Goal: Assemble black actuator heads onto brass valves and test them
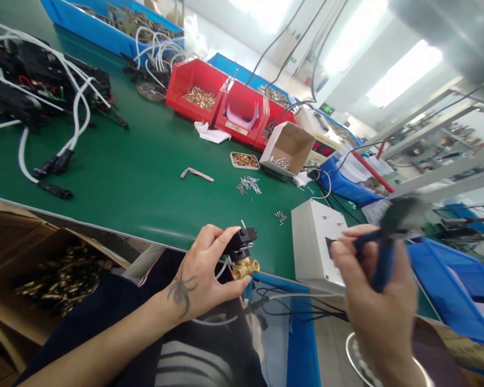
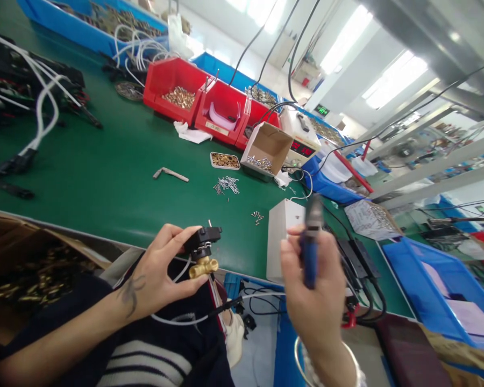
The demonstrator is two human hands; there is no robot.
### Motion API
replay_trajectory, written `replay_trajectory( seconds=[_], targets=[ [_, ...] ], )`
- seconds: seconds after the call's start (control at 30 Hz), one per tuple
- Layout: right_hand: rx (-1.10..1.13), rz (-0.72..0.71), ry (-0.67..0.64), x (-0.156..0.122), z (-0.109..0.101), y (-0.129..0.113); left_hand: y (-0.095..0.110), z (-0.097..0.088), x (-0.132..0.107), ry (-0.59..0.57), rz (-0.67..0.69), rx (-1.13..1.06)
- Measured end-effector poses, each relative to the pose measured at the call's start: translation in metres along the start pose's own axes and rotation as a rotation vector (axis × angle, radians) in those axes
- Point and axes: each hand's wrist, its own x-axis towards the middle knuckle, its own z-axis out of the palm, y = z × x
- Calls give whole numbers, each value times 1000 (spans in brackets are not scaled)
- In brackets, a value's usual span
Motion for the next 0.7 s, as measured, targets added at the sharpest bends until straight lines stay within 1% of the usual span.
replay_trajectory(
  seconds=[0.07,0.1,0.13,0.17,0.2,0.27,0.3,0.33,0.37,0.43,0.47,0.5,0.53,0.6,0.63,0.67,0.7],
  targets=[
    [-26,-121,-304,0,6,1,0,-1,0,-10,0,6],
    [-42,-165,-432,1,7,2,0,-1,0,-14,-2,6],
    [-55,-180,-483,2,7,2,0,-1,0,-14,-3,3],
    [-58,-156,-430,3,6,1,0,-1,0,-11,-4,-2],
    [-40,-96,-288,4,4,1,1,-1,0,-6,-4,-7],
    [40,33,68,3,3,0,1,-2,1,-4,-6,-12],
    [64,56,159,2,4,1,2,-2,1,-8,-9,-12],
    [64,39,133,1,6,1,2,-3,2,-16,-11,-10],
    [41,-17,9,0,8,2,2,-4,2,-23,-14,-7],
    [-53,-157,-347,-1,12,5,3,-5,3,-31,-21,-5],
    [-86,-194,-455,-1,12,5,3,-5,3,-35,-24,-6],
    [-98,-191,-452,-1,11,6,3,-5,3,-36,-27,-10],
    [-91,-151,-337,-2,10,6,3,-5,3,-36,-28,-14],
    [-29,-36,26,-3,9,6,2,-5,3,-32,-26,-21],
    [1,-8,143,-3,10,6,2,-5,3,-30,-24,-21],
    [11,-14,138,-4,11,6,2,-5,3,-29,-24,-18],
    [-1,-51,24,-4,13,7,2,-5,4,-29,-25,-15]
  ],
)
